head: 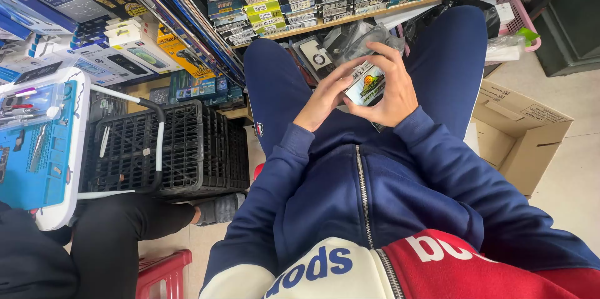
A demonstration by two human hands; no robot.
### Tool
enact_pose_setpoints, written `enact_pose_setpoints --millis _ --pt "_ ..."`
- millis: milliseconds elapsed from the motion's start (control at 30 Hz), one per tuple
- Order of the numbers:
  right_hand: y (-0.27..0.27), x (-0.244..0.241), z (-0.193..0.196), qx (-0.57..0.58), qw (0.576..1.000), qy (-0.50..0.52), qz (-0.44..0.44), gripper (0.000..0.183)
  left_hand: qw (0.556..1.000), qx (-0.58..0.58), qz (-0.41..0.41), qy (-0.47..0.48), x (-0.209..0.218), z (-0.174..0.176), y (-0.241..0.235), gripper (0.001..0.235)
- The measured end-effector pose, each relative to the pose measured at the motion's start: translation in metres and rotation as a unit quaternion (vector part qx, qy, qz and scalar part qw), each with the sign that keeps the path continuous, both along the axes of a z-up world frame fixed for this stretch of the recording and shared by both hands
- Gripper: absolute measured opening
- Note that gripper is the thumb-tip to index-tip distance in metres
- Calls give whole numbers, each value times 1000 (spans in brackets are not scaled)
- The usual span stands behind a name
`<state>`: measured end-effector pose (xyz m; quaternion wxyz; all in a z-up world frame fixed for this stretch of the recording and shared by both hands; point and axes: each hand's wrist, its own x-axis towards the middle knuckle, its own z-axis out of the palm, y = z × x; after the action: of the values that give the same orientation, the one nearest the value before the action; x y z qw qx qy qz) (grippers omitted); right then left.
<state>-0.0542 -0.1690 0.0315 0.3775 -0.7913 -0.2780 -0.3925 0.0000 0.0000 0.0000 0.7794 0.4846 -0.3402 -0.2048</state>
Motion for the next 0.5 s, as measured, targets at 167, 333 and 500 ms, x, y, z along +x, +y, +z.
enact_pose_setpoints --millis 167,333,500 --pt "-3 7 -15 -25 999 -5 -21 62 999 5 7 -42 1 -3 4 45" --pt "0 5 -10 -14 1000 8 -17 63 995 76 35 -63 8 -2 12 40" --pt "8 3 -1 -53 997 48 28 90 912 317 146 -216 -14 54 20 46"
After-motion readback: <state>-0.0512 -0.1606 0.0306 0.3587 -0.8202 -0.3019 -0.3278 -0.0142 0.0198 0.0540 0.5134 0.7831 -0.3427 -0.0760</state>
